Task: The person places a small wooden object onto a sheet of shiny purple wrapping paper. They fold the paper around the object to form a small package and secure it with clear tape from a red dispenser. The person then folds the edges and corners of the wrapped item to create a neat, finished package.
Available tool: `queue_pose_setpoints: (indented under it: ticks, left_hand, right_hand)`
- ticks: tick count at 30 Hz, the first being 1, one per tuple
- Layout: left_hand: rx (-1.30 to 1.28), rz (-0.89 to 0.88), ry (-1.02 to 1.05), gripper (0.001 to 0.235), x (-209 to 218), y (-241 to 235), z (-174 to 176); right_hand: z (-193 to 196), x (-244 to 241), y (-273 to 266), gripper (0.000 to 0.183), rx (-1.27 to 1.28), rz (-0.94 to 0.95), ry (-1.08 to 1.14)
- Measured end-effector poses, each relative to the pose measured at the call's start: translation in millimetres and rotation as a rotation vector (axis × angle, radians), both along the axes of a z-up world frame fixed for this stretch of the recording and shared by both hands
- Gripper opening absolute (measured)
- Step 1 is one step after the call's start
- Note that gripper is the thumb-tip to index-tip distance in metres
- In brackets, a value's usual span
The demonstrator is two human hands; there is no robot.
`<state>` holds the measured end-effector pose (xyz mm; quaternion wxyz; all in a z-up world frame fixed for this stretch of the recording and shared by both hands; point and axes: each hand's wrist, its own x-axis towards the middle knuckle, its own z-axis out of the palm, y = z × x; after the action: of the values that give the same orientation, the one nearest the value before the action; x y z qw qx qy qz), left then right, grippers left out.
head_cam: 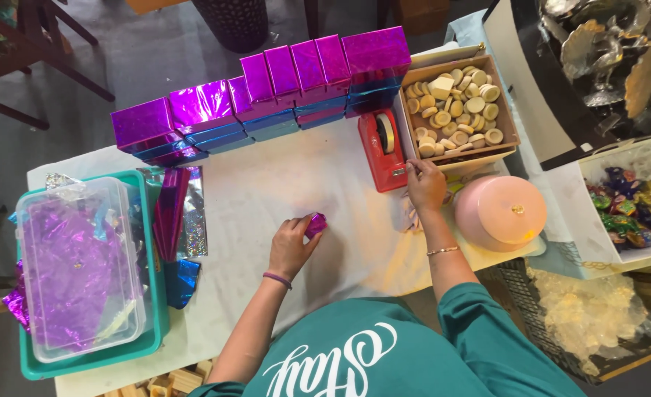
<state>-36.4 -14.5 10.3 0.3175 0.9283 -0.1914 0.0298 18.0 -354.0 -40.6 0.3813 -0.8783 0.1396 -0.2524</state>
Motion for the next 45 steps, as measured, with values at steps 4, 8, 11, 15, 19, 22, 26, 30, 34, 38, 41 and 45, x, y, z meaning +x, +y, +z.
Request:
queue_pose_setpoints:
  ticks: [4,8,11,15,19,22,26,30,34,38,41,45]
  left_hand:
    - [0.026,0.005,-0.006,0.042,-3,-2,-5]
    - [0.031,-0.009,-0.027,0.042,-5,-2,-9]
    - [0.034,-0.001,-0.013,0.041,-6,-2,-6]
    - [0.031,0.005,0.0,0.04,-6,-3,-5]
    - [0.015,0.015,-0.017,0.042,-6,-2,-4]
    - [0.015,0.0,-0.008,0.04,-6,-1,-7]
    - [0.016,0.008,-0.02,0.041,-6,-2,-8]
    - [0.006,0.002,-0.026,0.041,-7,-3,-8]
    - [0.004,0.006,-0.029,0.041,-7,-3,-8]
    - [-0.045,0.047,0.004,0.039,-4,-2,-1]
    - [-0.097,0.092,0.042,0.037,1,1,3]
    - [-0.147,0.159,0.065,0.035,8,5,-5]
  right_hand:
    - [4,10,-7,0.021,-0.087,-0.001,0.115]
    - [6,18,-8,0.023,-0.105,-0.006,0.357]
    - [5,26,-10,0.023,-0.103,0.02,0.379]
    - [10,33,-11,0.021,-0.054,0.03,0.505]
    - [-21,34,-19,0.023,0.116,0.056,0.446]
    - [-49,31,-26,0.021,0.389,0.051,0.311]
    - [-65,24,-32,0.01,0.749,0.183,0.233]
    - [-49,11,-23,0.04,0.86,0.072,0.244]
    - [-72,11,-25,0.044,0.934,0.073,0.197]
    - [-67,9,-19,0.041,0.859,0.101,0.197]
    - [-50,2,-10,0.04,0.724,0.098,0.195]
    - [-24,-15,9,0.028,0.323,0.123,0.11]
